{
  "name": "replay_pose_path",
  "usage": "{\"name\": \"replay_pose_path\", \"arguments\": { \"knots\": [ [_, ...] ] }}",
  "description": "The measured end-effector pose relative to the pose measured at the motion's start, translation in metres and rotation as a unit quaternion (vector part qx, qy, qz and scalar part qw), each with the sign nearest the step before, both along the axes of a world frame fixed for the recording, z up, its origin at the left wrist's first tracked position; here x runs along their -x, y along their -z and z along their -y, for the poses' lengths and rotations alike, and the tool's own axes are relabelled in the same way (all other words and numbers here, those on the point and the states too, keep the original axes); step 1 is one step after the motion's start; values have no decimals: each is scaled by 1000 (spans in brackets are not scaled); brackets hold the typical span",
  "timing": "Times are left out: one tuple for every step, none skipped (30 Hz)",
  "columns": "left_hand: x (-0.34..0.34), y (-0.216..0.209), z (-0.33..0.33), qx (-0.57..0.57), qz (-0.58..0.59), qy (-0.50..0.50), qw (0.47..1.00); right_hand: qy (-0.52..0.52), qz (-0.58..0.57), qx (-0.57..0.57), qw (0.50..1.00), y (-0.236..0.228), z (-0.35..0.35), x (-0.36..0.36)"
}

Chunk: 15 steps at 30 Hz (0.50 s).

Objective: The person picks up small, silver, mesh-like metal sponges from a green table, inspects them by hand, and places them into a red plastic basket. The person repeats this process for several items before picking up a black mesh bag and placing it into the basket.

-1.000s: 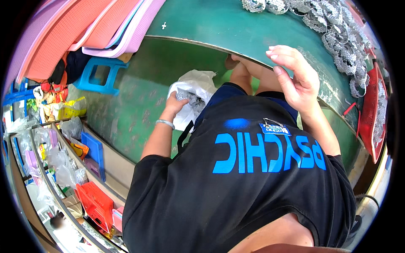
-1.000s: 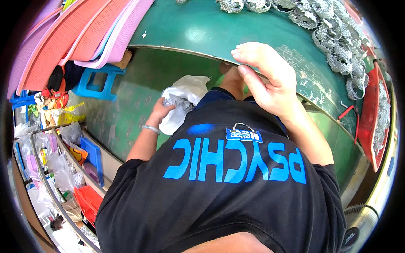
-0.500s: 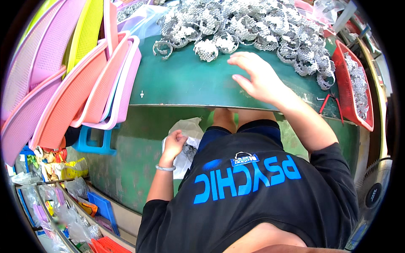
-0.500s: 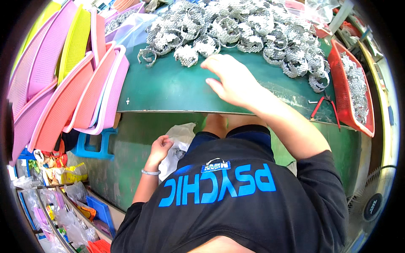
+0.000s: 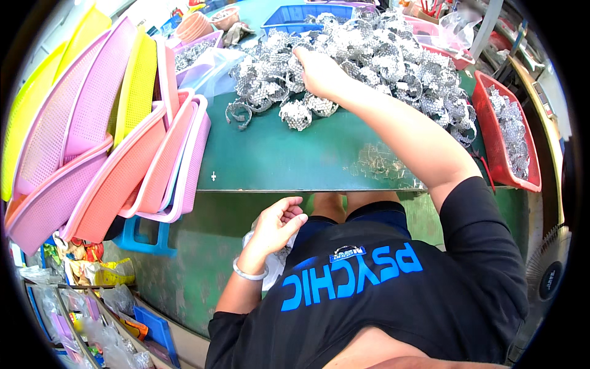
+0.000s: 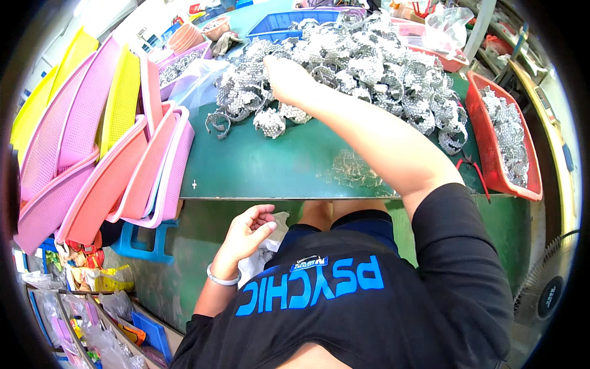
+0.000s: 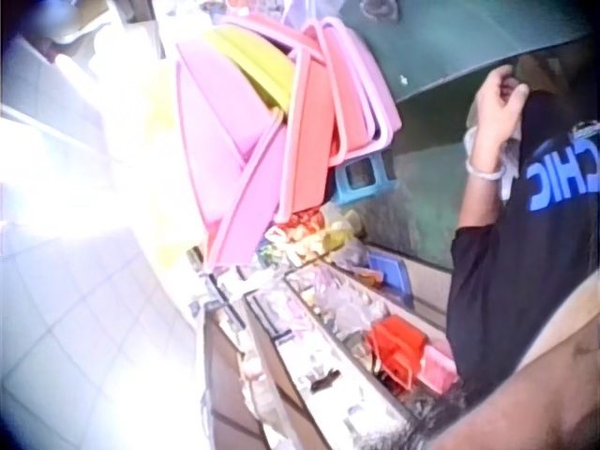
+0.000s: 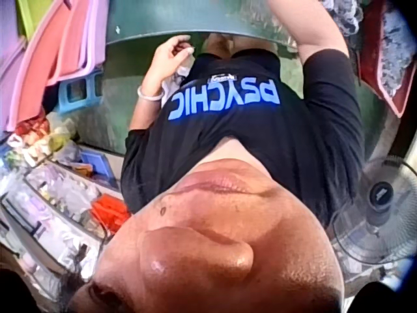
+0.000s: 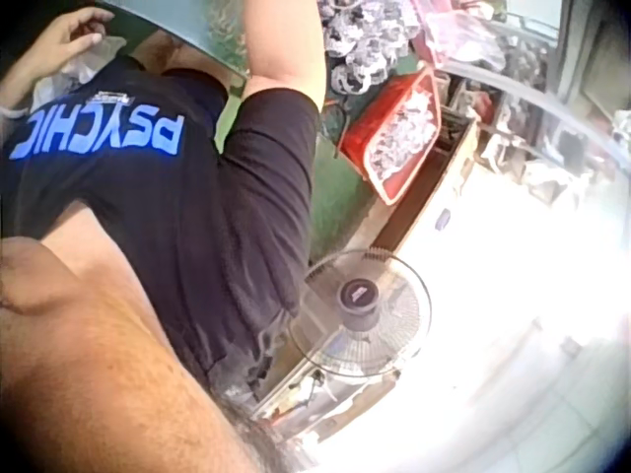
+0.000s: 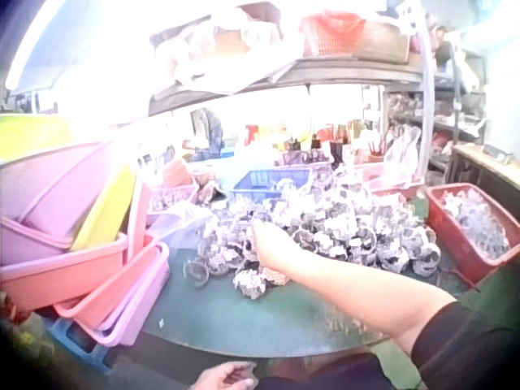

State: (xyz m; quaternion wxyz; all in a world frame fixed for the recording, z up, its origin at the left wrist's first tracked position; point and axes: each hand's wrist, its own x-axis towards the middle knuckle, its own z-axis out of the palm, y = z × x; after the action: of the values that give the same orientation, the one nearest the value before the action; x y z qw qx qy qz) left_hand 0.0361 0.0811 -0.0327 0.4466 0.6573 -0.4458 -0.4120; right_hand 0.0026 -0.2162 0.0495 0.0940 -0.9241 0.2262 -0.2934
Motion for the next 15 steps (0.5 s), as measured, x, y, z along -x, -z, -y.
{"name": "replay_pose_path", "arguments": {
  "knots": [
    [0, -1, 2, 4, 2, 0, 1000, 11, -7, -14, 1000, -1, 3, -5],
    [0, -2, 3, 6, 2, -3, 1000, 18, -15, -29, 999, 0, 5, -11],
    [1, -4, 3, 4, -3, -6, 1000, 16, 9, -12, 1000, 1, 7, -15],
    [0, -4, 4, 17, 0, -6, 1000, 16, 19, -13, 1000, 1, 11, -15],
    [0, -2, 4, 28, 2, -8, 1000, 16, 26, -16, 999, -2, 8, -13],
    [-1, -1, 3, 39, 3, -8, 999, 16, 34, -19, 999, -4, 7, -12],
    [-1, -1, 3, 39, -5, -9, 999, 22, 35, -35, 999, -2, 9, -11],
    [-2, -1, 3, 39, -16, -10, 999, 21, 52, -39, 998, -2, 9, -8],
    [-3, -1, 3, 39, -28, -10, 999, 20, 68, -43, 997, -2, 9, -3],
    [-4, -1, 3, 38, -39, -10, 998, 20, 85, -47, 995, -2, 7, 3],
    [-5, -1, 4, 38, -60, -6, 997, 15, 96, -47, 994, -4, 4, 9],
    [-6, 0, 6, 37, -81, -2, 996, 1, 106, -82, 991, -7, 2, 14],
    [-8, 0, 8, 36, -101, 2, 994, -12, 115, -115, 987, -10, -1, 20],
    [-9, -1, 11, 49, -104, 5, 993, -27, 128, -148, 980, -14, -3, 26],
    [-9, -2, 14, 63, -106, 8, 992, -58, 128, -172, 975, -16, -3, 32]
  ]
}}
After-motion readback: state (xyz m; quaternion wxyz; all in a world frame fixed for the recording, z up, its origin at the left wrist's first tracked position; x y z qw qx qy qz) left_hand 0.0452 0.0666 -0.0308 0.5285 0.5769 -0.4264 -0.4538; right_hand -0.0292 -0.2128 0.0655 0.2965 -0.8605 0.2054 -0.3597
